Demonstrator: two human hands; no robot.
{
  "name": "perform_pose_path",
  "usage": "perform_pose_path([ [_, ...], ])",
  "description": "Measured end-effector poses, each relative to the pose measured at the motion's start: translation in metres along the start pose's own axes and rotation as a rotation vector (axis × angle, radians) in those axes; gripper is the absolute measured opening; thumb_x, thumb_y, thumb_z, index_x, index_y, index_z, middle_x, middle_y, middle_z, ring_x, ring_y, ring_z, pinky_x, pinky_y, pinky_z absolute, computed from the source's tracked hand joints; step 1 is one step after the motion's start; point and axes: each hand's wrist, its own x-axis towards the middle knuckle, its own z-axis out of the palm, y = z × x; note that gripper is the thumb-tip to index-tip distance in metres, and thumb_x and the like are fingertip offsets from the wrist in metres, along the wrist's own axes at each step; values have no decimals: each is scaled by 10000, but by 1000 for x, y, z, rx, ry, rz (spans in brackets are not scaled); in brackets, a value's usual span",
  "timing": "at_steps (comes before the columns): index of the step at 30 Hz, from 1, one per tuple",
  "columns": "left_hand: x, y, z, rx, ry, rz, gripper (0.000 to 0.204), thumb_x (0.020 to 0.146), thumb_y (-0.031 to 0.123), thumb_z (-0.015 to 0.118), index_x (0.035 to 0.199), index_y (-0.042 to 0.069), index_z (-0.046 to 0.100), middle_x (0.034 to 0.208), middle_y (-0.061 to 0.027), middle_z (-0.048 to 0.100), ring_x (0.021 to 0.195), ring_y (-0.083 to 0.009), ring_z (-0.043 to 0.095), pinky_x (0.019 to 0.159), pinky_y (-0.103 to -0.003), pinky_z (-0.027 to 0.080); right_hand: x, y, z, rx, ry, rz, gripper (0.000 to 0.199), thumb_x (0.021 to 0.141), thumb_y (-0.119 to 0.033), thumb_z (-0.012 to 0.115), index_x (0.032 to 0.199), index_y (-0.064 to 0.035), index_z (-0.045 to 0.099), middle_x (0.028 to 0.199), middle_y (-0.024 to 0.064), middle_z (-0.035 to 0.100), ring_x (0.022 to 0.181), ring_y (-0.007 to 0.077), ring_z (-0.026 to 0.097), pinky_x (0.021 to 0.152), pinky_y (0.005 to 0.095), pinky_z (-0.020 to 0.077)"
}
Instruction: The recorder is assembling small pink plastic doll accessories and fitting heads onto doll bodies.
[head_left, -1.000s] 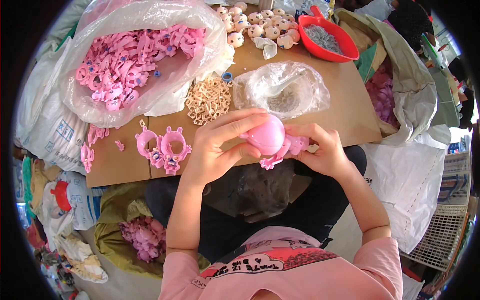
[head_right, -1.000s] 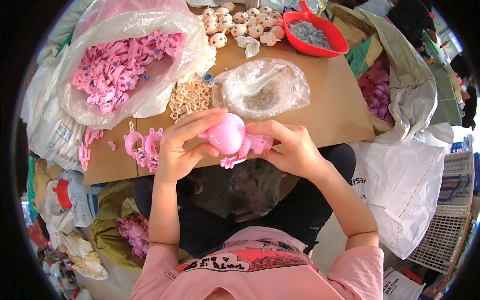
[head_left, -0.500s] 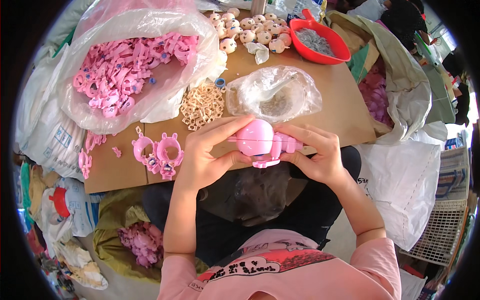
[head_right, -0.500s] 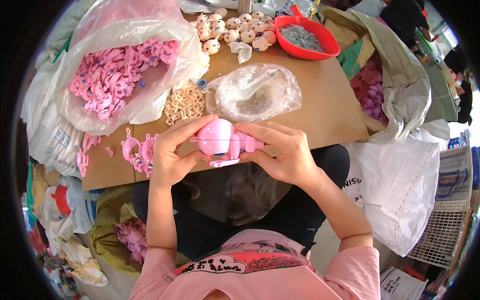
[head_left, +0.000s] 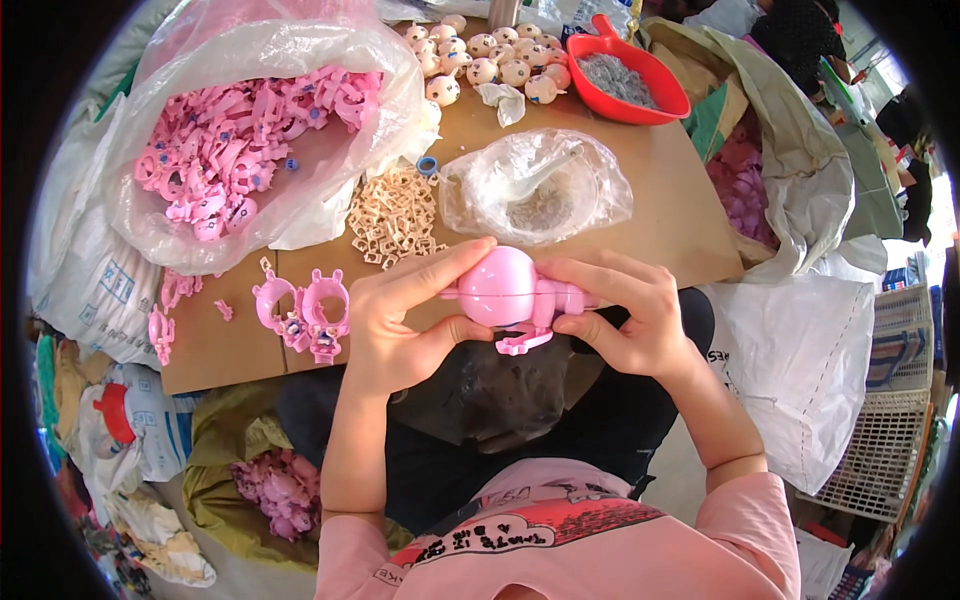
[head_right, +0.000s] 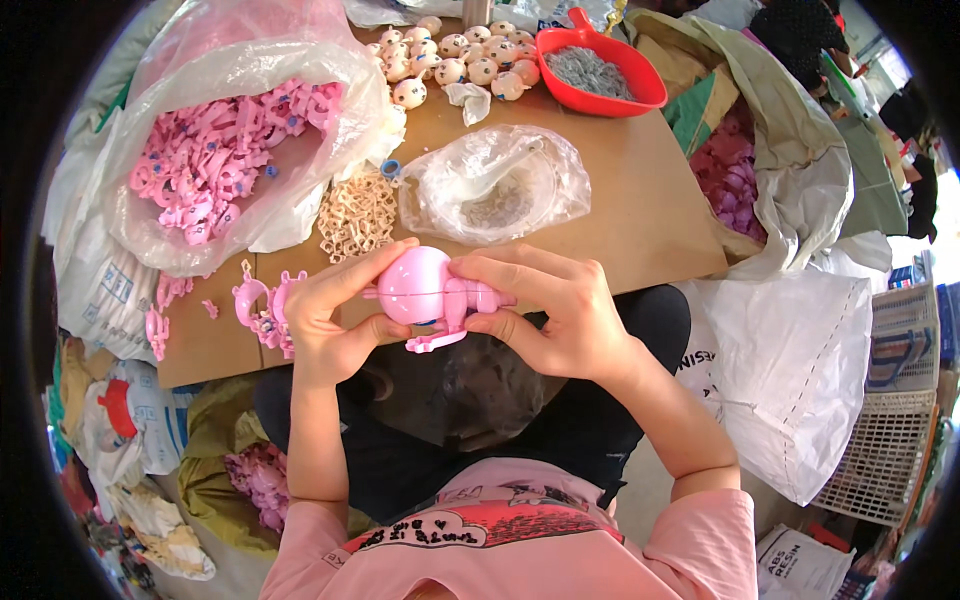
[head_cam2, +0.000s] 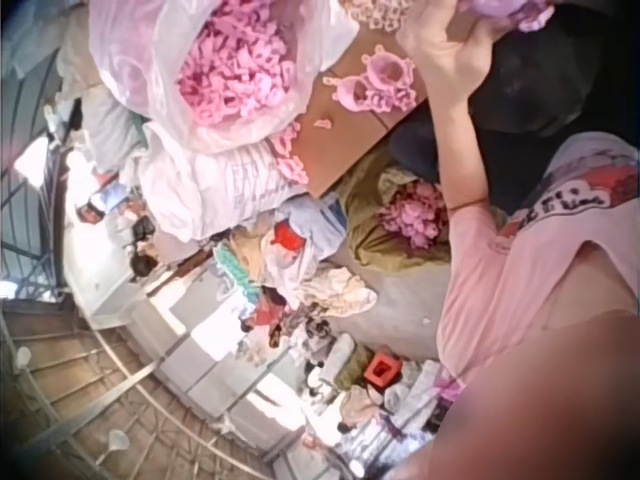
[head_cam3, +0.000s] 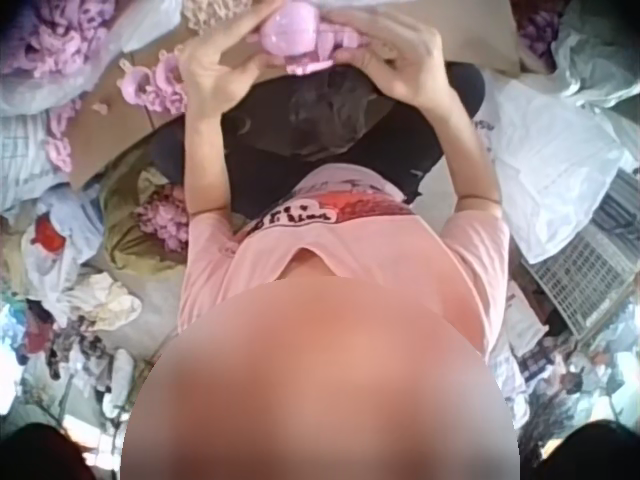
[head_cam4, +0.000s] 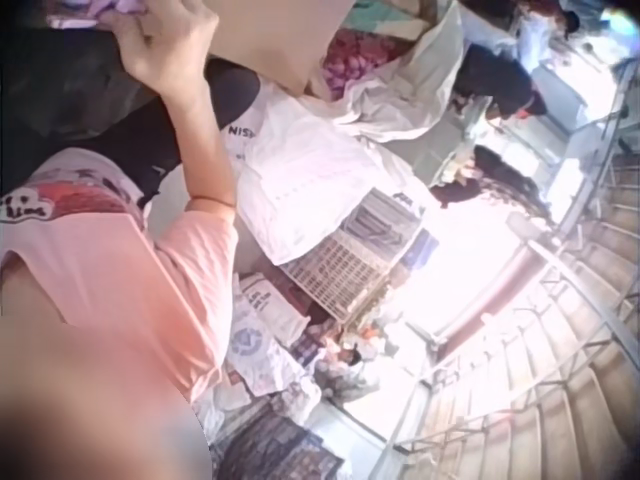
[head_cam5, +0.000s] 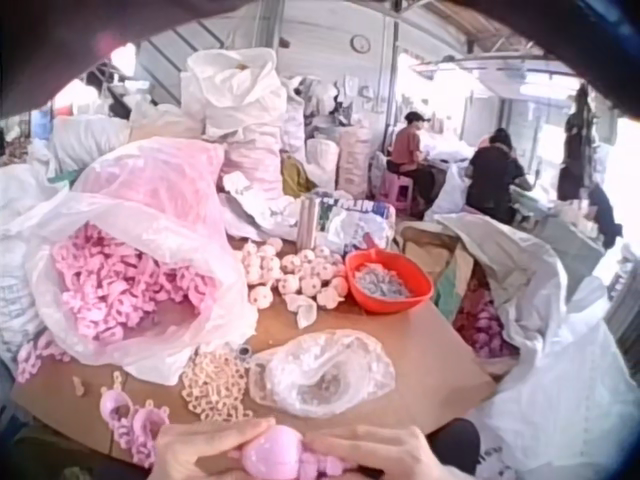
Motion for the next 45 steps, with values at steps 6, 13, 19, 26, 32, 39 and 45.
perform_pose_path([
  [6, -4, 8, 5, 164, 73, 160, 639, 554, 100, 850, 1162, 22, 670, 974, -129, 721, 767, -200, 681, 736, -301, 528, -1, -14, -5, 3, -2, 31, 395, 713, -55, 765, 1090, -8, 660, 1013, 145, 682, 836, 255, 682, 722, 319, 542],
  [13, -2, 9, -1, 241, 52, 151, 653, 539, 107, 847, 1162, 29, 670, 956, -127, 721, 740, -220, 689, 709, -295, 521, 19, -2, -15, 146, -170, 58, 517, 750, -178, 779, 1206, -5, 608, 1265, 191, 595, 1136, 287, 602, 911, 366, 478],
  [19, -2, 11, -1, 341, 31, 233, 637, 542, 110, 834, 1155, 43, 673, 1012, -126, 713, 721, -183, 694, 704, -288, 520, 33, -16, 0, 31, -164, 20, 646, 663, -226, 839, 1230, -33, 598, 1237, 200, 600, 1151, 350, 581, 931, 400, 491],
  [26, -5, 12, 0, 365, 49, 244, 619, 538, 129, 837, 1129, 45, 677, 1059, -117, 703, 700, -189, 686, 702, -299, 519, 32, -16, 9, 67, -159, 57, 550, 682, -104, 798, 1193, -14, 617, 1034, 160, 682, 912, 316, 672, 787, 364, 540],
  [32, -4, 9, -6, 181, -1, -77, 615, 628, 96, 827, 1207, 35, 628, 1104, -126, 688, 887, -202, 685, 760, -310, 520, 24, -8, 21, 362, -117, 389, 523, 758, -121, 787, 1226, 8, 592, 1099, 131, 672, 993, 208, 653, 854, 303, 509],
  [39, -5, -4, -2, -681, 25, -408, 692, 828, 161, 740, 1423, 43, 407, 1387, -122, 500, 1203, -213, 534, 993, -331, 429, 5, 10, 53, 1187, 226, 505, 642, 907, -315, 643, 1426, -41, 383, 1441, 95, 435, 1297, 216, 447, 1079, 380, 354],
  [45, -5, 0, -11, -917, -69, -463, 543, 881, 25, 633, 1388, 10, 439, 1316, -130, 544, 1144, -205, 578, 931, -341, 520, -2, 14, 53, 1233, 134, 484, 659, 882, -282, 681, 1421, -32, 396, 1445, 93, 430, 1312, 212, 428, 1093, 373, 329],
])
